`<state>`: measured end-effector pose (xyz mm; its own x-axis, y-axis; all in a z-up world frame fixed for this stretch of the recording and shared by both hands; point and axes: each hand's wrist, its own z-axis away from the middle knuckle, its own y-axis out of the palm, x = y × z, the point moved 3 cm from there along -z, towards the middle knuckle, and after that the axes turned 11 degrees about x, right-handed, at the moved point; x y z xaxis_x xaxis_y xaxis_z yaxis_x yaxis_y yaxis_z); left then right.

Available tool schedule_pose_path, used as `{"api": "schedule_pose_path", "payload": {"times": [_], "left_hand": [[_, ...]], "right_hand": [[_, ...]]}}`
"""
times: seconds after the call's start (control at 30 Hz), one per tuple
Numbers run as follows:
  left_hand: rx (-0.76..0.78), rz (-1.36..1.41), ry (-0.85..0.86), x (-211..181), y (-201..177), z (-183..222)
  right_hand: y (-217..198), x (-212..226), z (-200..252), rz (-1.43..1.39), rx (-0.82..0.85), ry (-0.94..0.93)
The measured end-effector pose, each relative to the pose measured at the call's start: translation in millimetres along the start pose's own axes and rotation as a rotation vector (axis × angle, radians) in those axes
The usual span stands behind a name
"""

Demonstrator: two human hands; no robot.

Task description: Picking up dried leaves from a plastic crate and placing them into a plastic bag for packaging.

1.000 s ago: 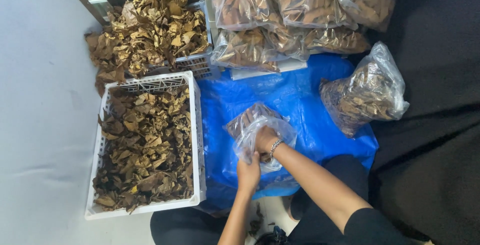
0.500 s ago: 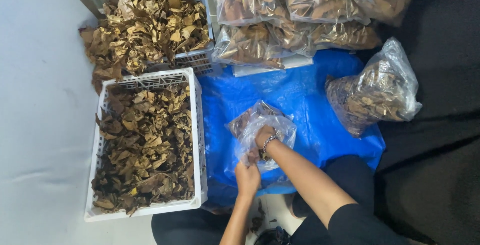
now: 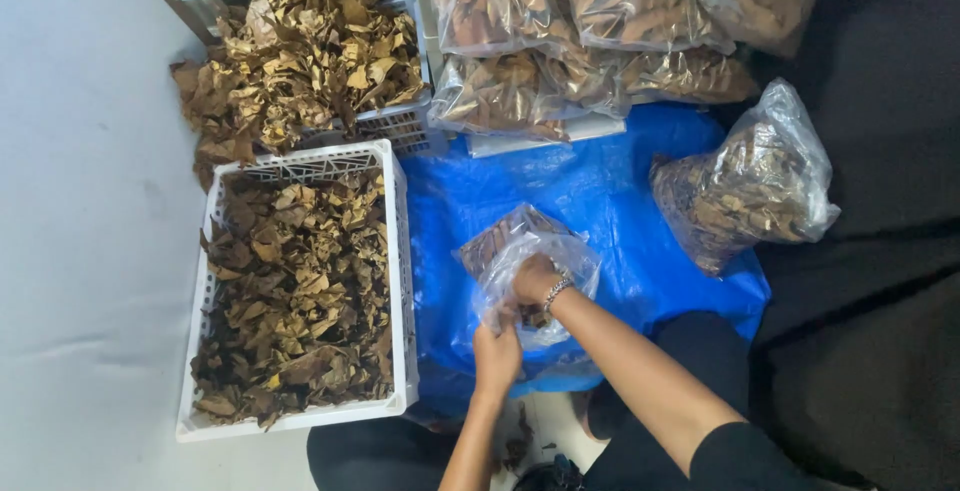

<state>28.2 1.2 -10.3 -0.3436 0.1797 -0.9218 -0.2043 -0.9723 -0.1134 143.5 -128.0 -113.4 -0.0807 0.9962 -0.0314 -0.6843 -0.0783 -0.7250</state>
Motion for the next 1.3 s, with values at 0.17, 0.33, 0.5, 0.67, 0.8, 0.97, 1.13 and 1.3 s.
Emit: {"api": "schedule_pose_path", "payload": {"times": [0.17, 0.33, 0.5, 0.67, 0.8, 0.97, 1.13, 1.3], "left_hand": [[-0.031, 0.035, 0.064, -31, -5, 10], [-0.050, 0.014, -0.014, -20, -5, 9], [-0.044, 0.051, 0.044, -13, -1, 10], [-0.053, 0.036, 0.227, 18, 3, -4], [-0.087, -0.046, 0.223, 18, 4, -9], [0.017, -0.211, 0.224, 16, 3, -9], [0.179, -0.151, 0.098, -26, -23, 33], [0.235, -0.233, 0.093, -8, -74, 62]], "right_hand": [[-81, 28, 105, 0.032, -0.044, -0.161], [-47, 29, 92, 0.048, -0.196, -0.238], [16, 8, 18, 0.242, -0.337, -0.250], [38, 6, -35, 0.634, -0.168, -0.145], [47, 6, -57, 0.675, -0.130, -0.099], [70, 3, -100, 0.697, -0.384, -0.043], [59, -25, -56, 0.048, -0.365, -0.303], [-26, -15, 113, -0.229, -0.554, -0.584]]}}
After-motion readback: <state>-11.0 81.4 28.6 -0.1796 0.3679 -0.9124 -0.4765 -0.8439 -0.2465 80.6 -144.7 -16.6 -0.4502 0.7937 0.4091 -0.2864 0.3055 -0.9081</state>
